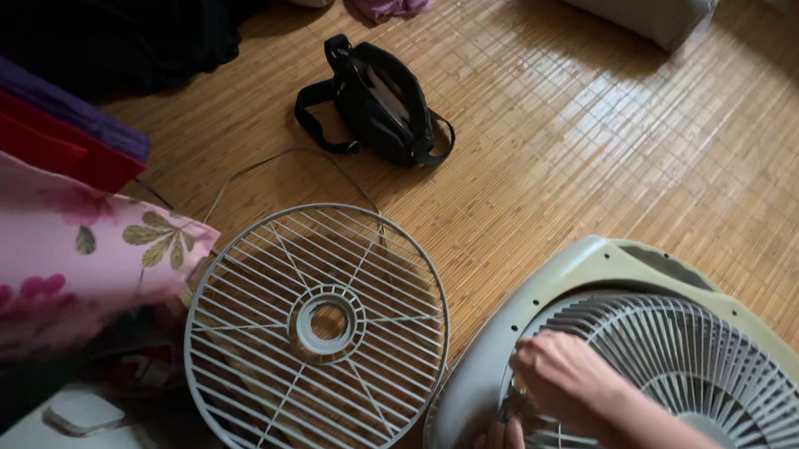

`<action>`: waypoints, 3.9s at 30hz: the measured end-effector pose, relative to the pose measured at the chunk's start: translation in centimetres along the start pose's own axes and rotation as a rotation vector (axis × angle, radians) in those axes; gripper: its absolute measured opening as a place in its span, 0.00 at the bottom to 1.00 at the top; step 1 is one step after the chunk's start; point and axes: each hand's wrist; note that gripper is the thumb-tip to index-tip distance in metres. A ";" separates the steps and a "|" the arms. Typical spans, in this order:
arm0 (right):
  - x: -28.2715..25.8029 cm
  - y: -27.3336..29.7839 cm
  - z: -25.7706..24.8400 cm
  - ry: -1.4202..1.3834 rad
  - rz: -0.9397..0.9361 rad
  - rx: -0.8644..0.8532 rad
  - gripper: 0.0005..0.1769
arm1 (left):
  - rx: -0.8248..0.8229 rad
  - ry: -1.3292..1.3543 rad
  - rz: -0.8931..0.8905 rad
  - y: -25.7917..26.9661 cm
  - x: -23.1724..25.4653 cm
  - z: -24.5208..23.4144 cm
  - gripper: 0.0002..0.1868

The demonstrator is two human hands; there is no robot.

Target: The person uses a screwdriver to remove screws from the front grille of an electric fan. They loosen and remove several screws around the perimeter, then detach the front grille from the fan housing.

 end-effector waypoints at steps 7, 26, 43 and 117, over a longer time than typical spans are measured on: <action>-0.2 0.9 -0.7 -0.041 -0.105 0.092 0.06 | -0.475 0.191 0.079 1.6 -1.5 -2.2 0.19; 0.3 5.0 -7.5 -0.395 0.389 0.098 0.17 | -0.819 0.487 0.146 -23.6 -7.6 -17.6 0.06; 3.0 8.5 -5.8 -0.572 0.490 0.233 0.13 | -1.016 0.221 0.185 -24.0 -4.9 -14.9 0.04; -0.5 4.2 -1.5 -0.223 -0.019 0.157 0.08 | -1.290 0.588 -0.163 -27.4 -8.2 -17.2 0.33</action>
Point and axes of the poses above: each hand's wrist, its own y-axis away from the middle knuckle, its own z-axis out of the palm, x = y × z, and after that the axes turned 7 degrees about z, right-handed
